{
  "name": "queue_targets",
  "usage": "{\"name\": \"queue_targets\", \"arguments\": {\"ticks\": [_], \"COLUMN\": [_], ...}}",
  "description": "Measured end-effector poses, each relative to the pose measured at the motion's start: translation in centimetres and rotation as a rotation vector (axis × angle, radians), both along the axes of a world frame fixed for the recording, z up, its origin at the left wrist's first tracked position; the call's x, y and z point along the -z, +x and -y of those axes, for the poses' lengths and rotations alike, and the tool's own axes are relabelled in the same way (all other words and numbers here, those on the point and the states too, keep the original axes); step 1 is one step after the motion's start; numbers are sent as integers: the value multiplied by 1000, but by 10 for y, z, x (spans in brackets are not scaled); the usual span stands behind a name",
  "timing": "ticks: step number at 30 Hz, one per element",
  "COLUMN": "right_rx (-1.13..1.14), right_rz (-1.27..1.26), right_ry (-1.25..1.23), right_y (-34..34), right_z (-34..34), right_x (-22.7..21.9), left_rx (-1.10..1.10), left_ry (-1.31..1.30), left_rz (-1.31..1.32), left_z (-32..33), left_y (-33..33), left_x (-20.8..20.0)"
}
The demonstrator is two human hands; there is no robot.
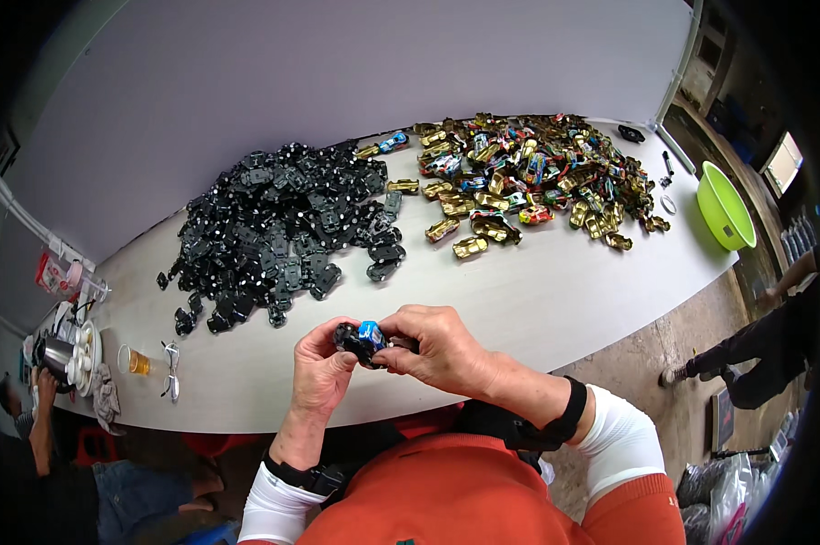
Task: The person assembles small keychains by hand at a workbench. They pick up a black plastic base and a small metal car charm, then press the two parts together to form a complete unit. The person repeats this process with multiple items, handling them one at a time.
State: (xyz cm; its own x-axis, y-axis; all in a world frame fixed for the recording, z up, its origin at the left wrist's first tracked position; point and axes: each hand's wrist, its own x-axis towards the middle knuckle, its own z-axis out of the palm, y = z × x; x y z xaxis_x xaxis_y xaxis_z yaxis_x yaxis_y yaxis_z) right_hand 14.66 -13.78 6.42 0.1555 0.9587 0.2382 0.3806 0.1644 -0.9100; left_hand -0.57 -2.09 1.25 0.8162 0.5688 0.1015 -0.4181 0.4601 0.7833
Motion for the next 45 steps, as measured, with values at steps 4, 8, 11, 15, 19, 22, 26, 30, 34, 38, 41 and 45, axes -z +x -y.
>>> {"name": "queue_targets", "arguments": {"ticks": [4, 8, 11, 15, 19, 22, 26, 30, 34, 38, 41, 45], "right_rx": [46, 27, 6, 1, -13, -23, -18, -17, 105, -39, -136, -210], "right_rz": [131, 300, 313, 318, 387, 298, -117, -77, 158, -24, -159, -219], "right_ry": [121, 192, 177, 153, 188, 145, -264, -289, -53, -361, -387, -310], "right_y": [-4, -8, -10, -13, -14, -11, -6, 3, 8, 9, 8, 10], "right_z": [0, 3, 5, 7, 7, 6, 0, -7, -3, 1, 1, 3], "right_x": [2, -9, -14, -18, -16, -17, -33, -22, 12, 3, 9, 18], "left_rx": [-4, -12, -42, -52, -60, -19, 118, 95, -37, -28, -6, 4], "left_ry": [83, 124, 159, 264, 346, 266, 166, -45, -260, -329, -386, -364], "left_rz": [-13, 29, 67, 48, -55, -84, -91, -50, -125, -187, -175, -189], "left_z": [4, 6, 10, 11, 13, 16, 10, 7, -3, -9, -10, -4], "left_y": [-1, -1, -3, -4, -7, -3, 0, -3, 0, -1, 1, 8], "left_x": [-3, -2, -4, -14, -20, -29, -35, -18, 5, 19, 21, 22]}}
